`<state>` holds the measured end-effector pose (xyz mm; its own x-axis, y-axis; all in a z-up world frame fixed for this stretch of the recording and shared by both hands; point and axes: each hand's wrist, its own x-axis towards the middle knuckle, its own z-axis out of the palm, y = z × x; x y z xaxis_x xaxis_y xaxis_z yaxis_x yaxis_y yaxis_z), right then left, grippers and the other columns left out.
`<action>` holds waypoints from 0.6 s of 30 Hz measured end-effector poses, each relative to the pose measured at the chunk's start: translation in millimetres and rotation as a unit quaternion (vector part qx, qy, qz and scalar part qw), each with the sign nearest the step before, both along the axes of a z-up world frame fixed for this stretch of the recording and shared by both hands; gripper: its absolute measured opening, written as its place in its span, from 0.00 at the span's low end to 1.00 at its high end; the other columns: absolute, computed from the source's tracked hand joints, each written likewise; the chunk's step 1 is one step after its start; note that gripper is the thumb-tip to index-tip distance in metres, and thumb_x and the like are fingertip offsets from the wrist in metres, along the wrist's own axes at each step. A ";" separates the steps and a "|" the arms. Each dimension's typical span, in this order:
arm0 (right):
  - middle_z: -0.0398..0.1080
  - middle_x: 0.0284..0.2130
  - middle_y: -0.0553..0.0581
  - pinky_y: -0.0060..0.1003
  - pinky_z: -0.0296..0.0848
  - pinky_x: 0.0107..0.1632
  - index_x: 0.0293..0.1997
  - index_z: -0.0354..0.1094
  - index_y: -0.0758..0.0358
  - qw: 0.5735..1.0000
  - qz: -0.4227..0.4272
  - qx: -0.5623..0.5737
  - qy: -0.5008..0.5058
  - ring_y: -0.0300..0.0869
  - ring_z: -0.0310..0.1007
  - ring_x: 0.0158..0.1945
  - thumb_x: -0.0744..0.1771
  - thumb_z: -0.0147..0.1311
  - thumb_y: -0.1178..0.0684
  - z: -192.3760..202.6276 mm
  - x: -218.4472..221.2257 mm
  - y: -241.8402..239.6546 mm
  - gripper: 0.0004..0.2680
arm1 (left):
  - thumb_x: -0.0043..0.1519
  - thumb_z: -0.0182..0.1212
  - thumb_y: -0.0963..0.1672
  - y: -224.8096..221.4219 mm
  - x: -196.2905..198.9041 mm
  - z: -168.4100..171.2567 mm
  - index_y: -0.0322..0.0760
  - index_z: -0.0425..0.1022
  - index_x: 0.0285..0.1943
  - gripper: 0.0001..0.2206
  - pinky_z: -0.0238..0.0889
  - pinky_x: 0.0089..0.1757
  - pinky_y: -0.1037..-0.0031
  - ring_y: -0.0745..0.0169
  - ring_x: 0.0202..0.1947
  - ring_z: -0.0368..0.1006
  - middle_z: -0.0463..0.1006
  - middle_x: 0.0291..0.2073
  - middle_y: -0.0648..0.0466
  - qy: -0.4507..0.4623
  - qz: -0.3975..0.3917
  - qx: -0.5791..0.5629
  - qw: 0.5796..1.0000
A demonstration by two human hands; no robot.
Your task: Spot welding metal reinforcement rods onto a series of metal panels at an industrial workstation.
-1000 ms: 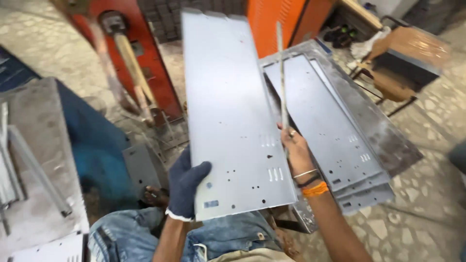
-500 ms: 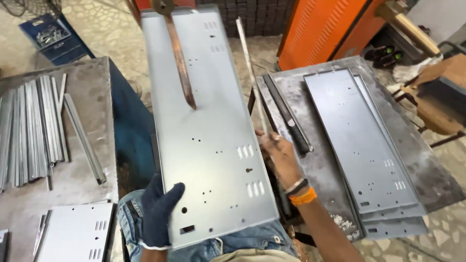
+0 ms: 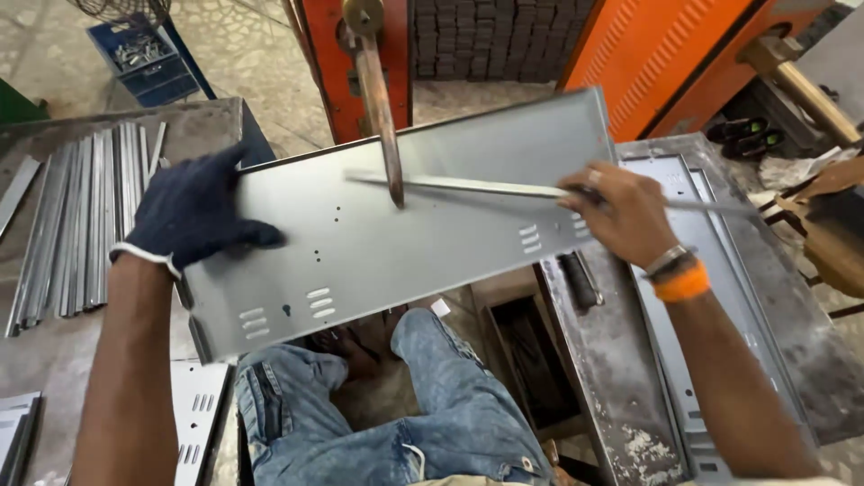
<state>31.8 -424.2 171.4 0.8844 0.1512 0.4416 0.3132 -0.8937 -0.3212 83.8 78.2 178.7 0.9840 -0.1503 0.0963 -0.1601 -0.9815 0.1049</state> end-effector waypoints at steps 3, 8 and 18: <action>0.74 0.36 0.54 0.38 0.72 0.36 0.41 0.75 0.61 0.989 0.137 -0.019 -0.056 0.45 0.76 0.34 0.66 0.64 0.51 -4.6 43.8 27.5 0.06 | 0.32 0.79 0.62 7.0 22.0 1.1 0.35 0.65 0.73 0.58 0.68 0.51 0.56 0.36 0.53 0.76 0.79 0.55 0.37 -0.060 -0.097 -0.033 0.993; 0.71 0.33 0.56 0.45 0.66 0.44 0.30 0.73 0.60 0.982 0.148 -0.081 -0.089 0.50 0.72 0.40 0.61 0.70 0.49 -24.2 96.6 86.4 0.09 | 0.26 0.83 0.58 7.8 24.5 15.3 0.39 0.60 0.76 0.62 0.66 0.56 0.57 0.39 0.56 0.74 0.77 0.57 0.40 -0.001 -0.127 -0.100 0.987; 0.75 0.33 0.61 0.47 0.66 0.46 0.40 0.72 0.66 0.994 0.113 0.007 -0.007 0.51 0.75 0.39 0.61 0.69 0.38 -46.9 160.3 102.6 0.19 | 0.43 0.78 0.54 21.7 31.0 -15.3 0.38 0.71 0.68 0.41 0.66 0.54 0.58 0.41 0.55 0.75 0.78 0.56 0.41 -0.013 -0.137 -0.141 0.980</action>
<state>192.2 -321.6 124.5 0.8224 0.3388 0.4569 0.5096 -0.7958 -0.3271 114.8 99.9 163.4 0.9074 -0.3721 0.1954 -0.4192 -0.8343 0.3582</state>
